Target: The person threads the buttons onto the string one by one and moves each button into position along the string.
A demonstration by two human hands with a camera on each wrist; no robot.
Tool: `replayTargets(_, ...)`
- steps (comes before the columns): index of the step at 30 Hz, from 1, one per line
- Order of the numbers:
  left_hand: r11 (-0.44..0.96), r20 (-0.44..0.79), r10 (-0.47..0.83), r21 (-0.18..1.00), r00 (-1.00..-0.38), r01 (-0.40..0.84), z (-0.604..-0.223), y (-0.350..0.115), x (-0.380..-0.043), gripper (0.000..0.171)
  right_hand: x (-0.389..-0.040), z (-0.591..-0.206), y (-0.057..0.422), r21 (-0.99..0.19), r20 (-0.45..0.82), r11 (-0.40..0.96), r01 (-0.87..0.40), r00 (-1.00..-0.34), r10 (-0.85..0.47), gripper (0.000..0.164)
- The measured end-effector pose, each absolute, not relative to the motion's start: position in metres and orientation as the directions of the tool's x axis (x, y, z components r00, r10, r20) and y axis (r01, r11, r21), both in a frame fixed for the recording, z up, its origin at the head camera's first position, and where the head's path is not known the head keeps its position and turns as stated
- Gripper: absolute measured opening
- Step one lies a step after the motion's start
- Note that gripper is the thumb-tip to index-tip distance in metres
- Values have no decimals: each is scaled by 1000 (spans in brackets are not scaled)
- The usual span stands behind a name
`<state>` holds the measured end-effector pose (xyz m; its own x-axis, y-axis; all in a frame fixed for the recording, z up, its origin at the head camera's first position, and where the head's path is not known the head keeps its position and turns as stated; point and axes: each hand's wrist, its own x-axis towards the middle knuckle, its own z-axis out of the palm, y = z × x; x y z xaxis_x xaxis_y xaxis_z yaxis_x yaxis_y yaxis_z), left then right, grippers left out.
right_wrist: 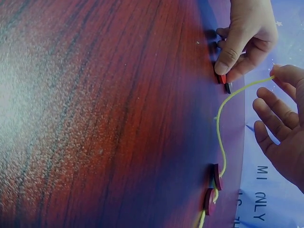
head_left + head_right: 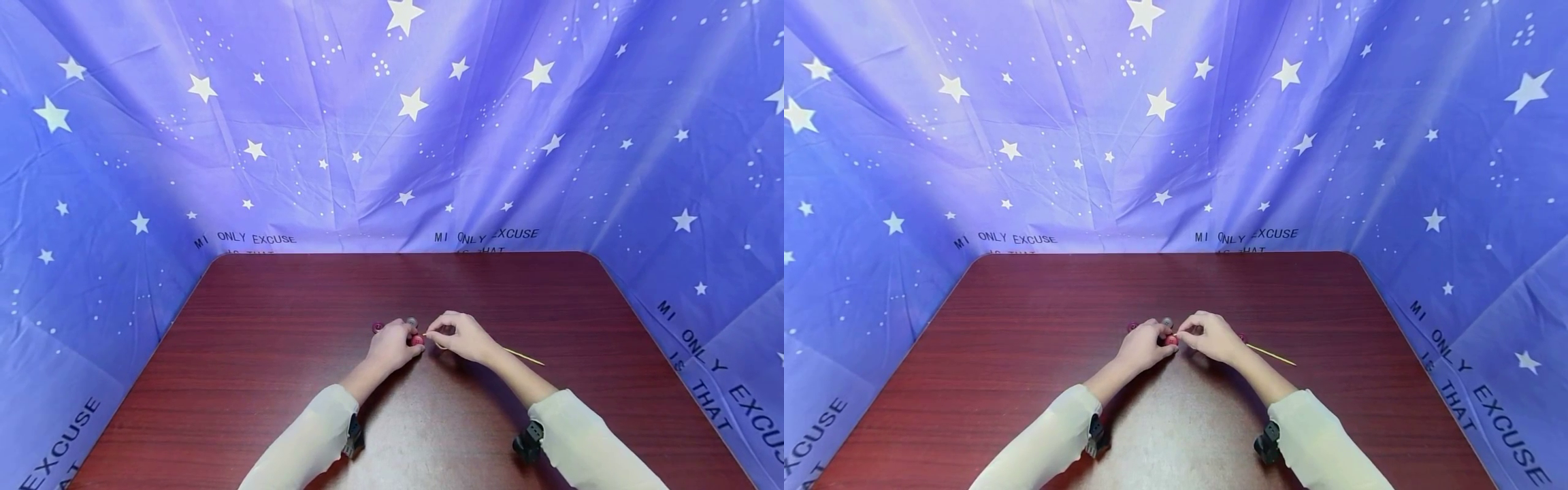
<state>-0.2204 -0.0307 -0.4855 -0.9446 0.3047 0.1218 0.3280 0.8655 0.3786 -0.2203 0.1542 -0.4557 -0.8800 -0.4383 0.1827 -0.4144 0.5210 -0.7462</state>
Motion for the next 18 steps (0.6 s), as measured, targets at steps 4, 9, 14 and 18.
replayTargets(4, 869, 117, 315, 364, -942, 336, -487, -31, -221, 26, -221, -456, 155, -747, 177, 525, -408, -883, -435, 5)
replayTargets(9, 861, 120, 323, 373, -939, 344, -488, -31, -221, 25, -221, -455, 155, -745, 180, 524, -412, -881, -437, 5)
replayTargets(14, 845, 114, 320, 415, -940, 338, -488, -34, -221, 23, -220, -454, 155, -745, 183, 522, -415, -880, -437, 8)
replayTargets(18, 829, 118, 307, 455, -944, 327, -486, -37, -221, 26, -220, -453, 156, -744, 183, 524, -415, -881, -437, 7)
